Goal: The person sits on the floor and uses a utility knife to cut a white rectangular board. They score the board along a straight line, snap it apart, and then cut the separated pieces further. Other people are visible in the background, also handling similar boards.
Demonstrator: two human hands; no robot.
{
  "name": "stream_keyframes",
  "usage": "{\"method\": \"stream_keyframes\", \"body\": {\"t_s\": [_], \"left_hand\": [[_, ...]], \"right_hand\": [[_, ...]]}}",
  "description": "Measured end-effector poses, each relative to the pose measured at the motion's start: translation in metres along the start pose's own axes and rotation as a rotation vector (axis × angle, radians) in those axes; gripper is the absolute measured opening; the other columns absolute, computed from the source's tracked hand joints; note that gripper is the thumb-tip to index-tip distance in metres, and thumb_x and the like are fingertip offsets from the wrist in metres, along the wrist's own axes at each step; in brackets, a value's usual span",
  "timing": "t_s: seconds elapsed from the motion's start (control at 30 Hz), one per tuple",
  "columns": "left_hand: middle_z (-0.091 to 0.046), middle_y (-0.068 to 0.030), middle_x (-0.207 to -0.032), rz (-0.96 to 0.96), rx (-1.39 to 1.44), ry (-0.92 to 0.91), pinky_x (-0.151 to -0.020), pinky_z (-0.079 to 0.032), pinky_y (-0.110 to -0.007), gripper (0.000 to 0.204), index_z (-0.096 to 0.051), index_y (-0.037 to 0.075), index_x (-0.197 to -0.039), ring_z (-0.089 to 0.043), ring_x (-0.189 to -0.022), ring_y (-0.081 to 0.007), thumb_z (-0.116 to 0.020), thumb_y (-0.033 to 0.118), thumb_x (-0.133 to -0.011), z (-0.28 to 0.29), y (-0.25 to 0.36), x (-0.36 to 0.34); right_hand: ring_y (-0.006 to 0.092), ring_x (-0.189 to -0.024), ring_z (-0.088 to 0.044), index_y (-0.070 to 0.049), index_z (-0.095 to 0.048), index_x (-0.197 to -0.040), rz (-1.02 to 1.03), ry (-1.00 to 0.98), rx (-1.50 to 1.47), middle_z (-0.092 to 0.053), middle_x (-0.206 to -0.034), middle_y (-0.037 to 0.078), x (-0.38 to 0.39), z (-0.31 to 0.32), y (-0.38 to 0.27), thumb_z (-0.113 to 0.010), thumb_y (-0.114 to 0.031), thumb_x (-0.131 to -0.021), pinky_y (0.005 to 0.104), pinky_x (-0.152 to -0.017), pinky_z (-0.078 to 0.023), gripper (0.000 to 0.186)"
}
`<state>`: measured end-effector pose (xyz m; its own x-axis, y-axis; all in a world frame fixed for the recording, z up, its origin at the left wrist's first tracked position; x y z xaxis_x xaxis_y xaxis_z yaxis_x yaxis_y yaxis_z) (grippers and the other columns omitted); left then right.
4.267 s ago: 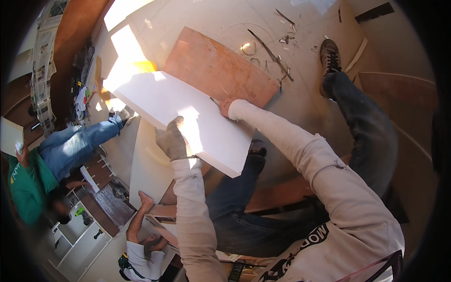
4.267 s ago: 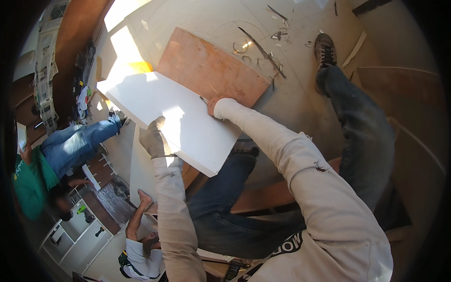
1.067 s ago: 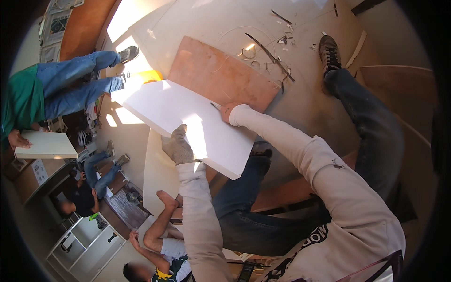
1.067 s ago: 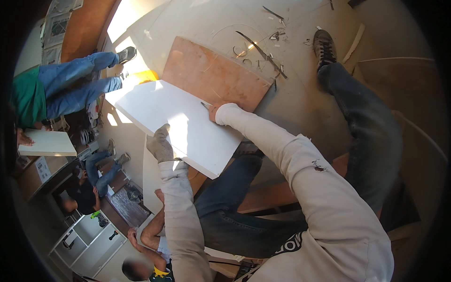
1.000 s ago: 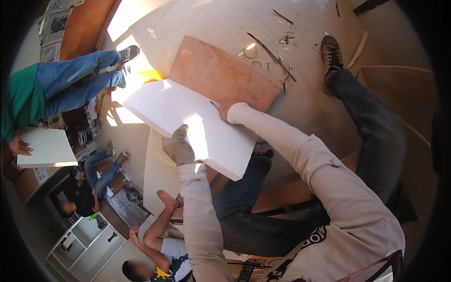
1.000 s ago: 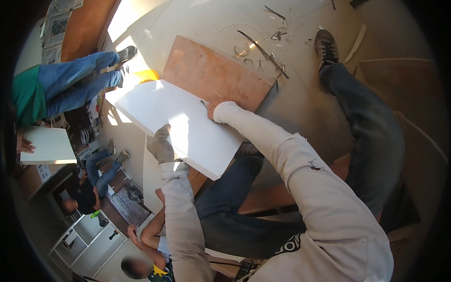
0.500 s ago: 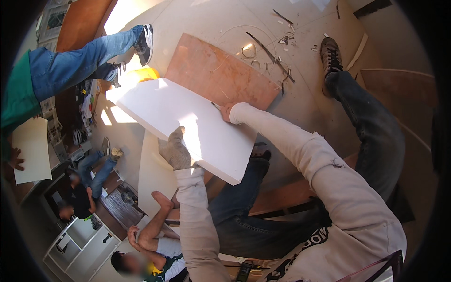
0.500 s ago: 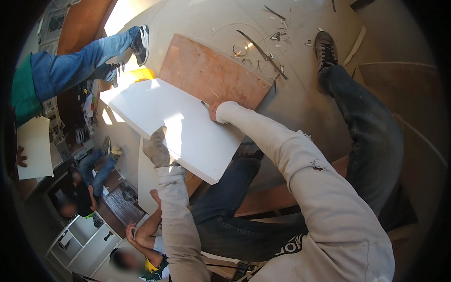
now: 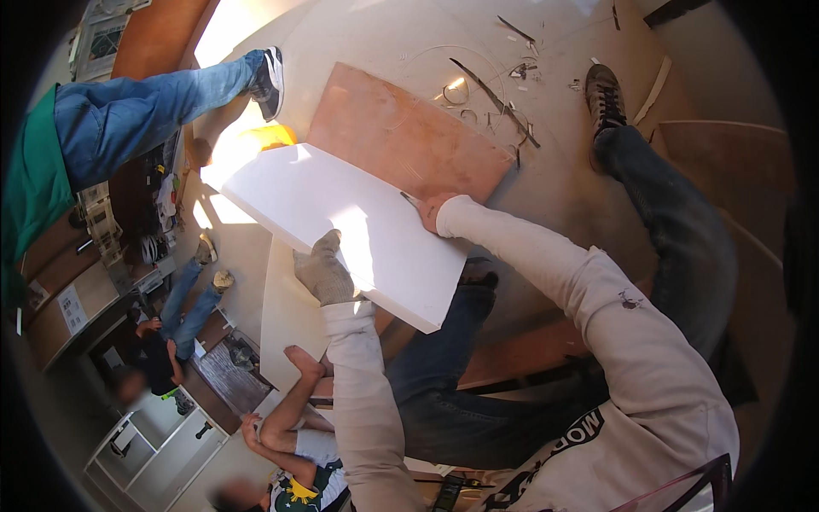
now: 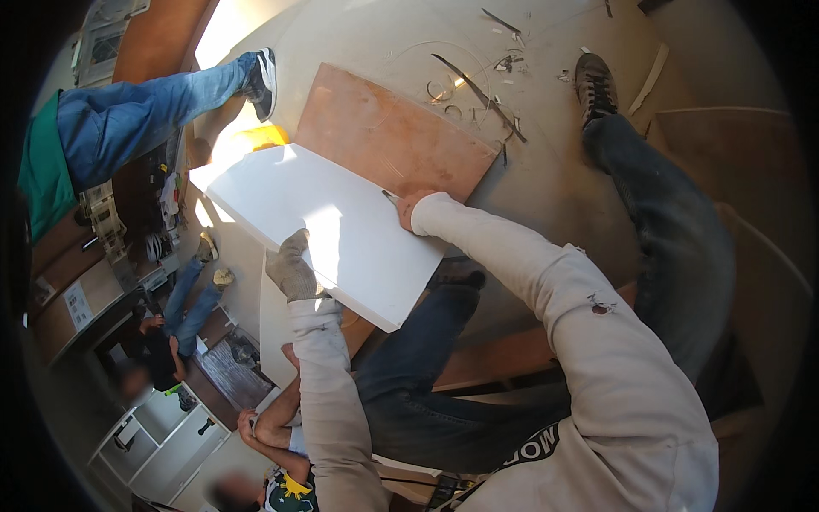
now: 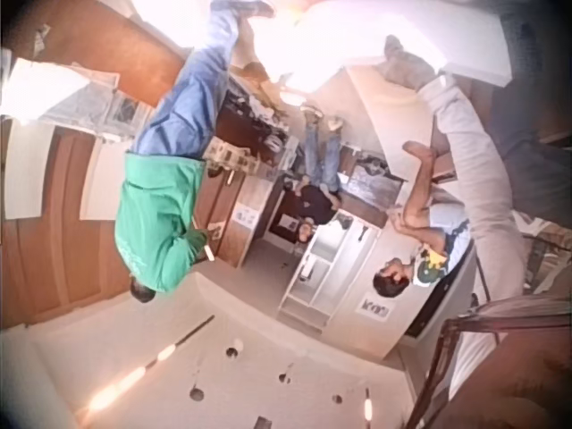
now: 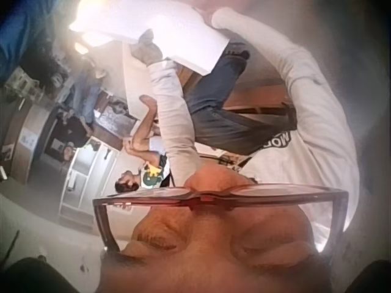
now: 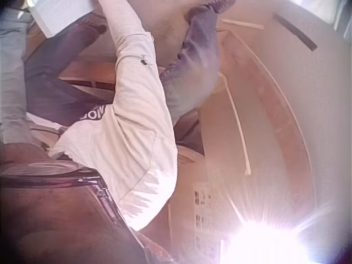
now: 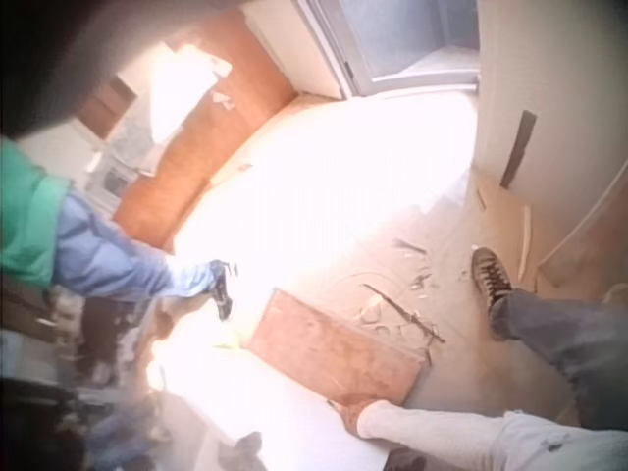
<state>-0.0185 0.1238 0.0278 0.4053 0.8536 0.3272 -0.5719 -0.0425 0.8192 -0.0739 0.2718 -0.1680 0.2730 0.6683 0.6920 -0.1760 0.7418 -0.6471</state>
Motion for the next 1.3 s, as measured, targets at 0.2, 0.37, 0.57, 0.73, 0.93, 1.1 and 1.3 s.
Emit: {"method": "stream_keyframes", "body": {"t_s": [0.2,0.37,0.57,0.73,0.93,1.1,1.3], "left_hand": [[-0.065,-0.0131,-0.086,-0.055,-0.07,-0.013,-0.067,-0.054,-0.032,0.017,-0.065,-0.01,-0.089,-0.062,-0.072,-0.0223,-0.067,0.001,-0.077,0.005,-0.004,-0.014],[-0.065,-0.0133,-0.088,-0.176,0.039,-0.091,-0.068,-0.053,-0.032,0.018,-0.064,-0.01,-0.091,-0.063,-0.073,-0.0223,-0.066,0.001,-0.078,0.0,0.005,-0.008],[-0.066,-0.0109,-0.087,-0.066,-0.001,-0.051,-0.065,-0.055,-0.031,0.019,-0.066,-0.008,-0.094,-0.064,-0.07,-0.0209,-0.065,0.006,-0.081,0.0,0.001,0.002],[-0.067,-0.0119,-0.087,-0.051,0.123,-0.029,-0.063,-0.055,-0.031,0.018,-0.067,-0.01,-0.092,-0.065,-0.069,-0.0214,-0.066,0.005,-0.082,-0.001,-0.002,-0.002],[-0.067,-0.0146,-0.088,-0.006,0.084,-0.039,-0.063,-0.056,-0.031,0.02,-0.065,-0.012,-0.096,-0.066,-0.07,-0.0227,-0.064,0.001,-0.08,-0.005,0.009,0.005],[-0.066,-0.0155,-0.086,-0.022,0.229,-0.112,-0.061,-0.056,-0.033,0.019,-0.063,-0.012,-0.094,-0.067,-0.069,-0.0256,-0.062,-0.003,-0.078,-0.013,0.011,0.012],[-0.066,-0.0134,-0.085,0.038,0.072,-0.06,-0.066,-0.056,-0.033,0.018,-0.064,-0.011,-0.093,-0.065,-0.072,-0.0237,-0.064,-0.001,-0.078,0.005,-0.015,-0.015]], "right_hand": [[0.0354,-0.115,-0.06,-0.003,-0.057,-0.128,0.043,0.035,0.004,-0.061,-0.126,0.018,-0.009,0.005,-0.008,-0.026,-0.022,-0.099,0.0442,-0.097,-0.048,0.046],[0.0356,-0.116,-0.059,-0.003,-0.057,-0.126,0.082,0.06,0.045,-0.061,-0.127,0.018,-0.039,0.008,-0.013,-0.026,-0.019,-0.098,0.0443,-0.098,-0.047,0.045],[0.0328,-0.12,-0.057,-0.005,-0.057,-0.128,0.047,-0.015,0.002,-0.057,-0.134,0.014,-0.05,0.0,-0.008,-0.027,-0.023,-0.096,0.0426,-0.101,-0.045,0.047],[0.0319,-0.123,-0.055,-0.007,-0.057,-0.13,-0.02,0.009,-0.048,-0.054,-0.138,0.011,-0.052,0.002,-0.007,-0.026,-0.023,-0.096,0.0418,-0.103,-0.044,0.049],[0.0325,-0.127,-0.052,-0.008,-0.054,-0.132,-0.053,-0.075,-0.029,-0.052,-0.14,0.012,-0.041,-0.003,-0.002,-0.024,-0.024,-0.097,0.0423,-0.105,-0.042,0.049],[0.0344,-0.126,-0.052,-0.006,-0.053,-0.132,-0.015,-0.034,-0.058,-0.052,-0.14,0.014,-0.027,-0.003,0.0,-0.024,-0.024,-0.097,0.043,-0.106,-0.041,0.049],[0.0363,-0.122,-0.054,-0.005,-0.056,-0.129,-0.062,0.002,-0.041,-0.056,-0.134,0.016,0.005,-0.017,0.029,-0.026,-0.031,-0.099,0.0436,-0.103,-0.043,0.049]]}}
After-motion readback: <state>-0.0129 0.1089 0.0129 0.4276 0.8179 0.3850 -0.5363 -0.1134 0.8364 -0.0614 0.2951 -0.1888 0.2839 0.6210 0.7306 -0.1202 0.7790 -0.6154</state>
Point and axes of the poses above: each hand's wrist, its own x-axis away from the middle knuckle, its own z-axis out of the back of the hand, y = z × x, the point moved 7 cm from there along -x, towards the middle knuckle
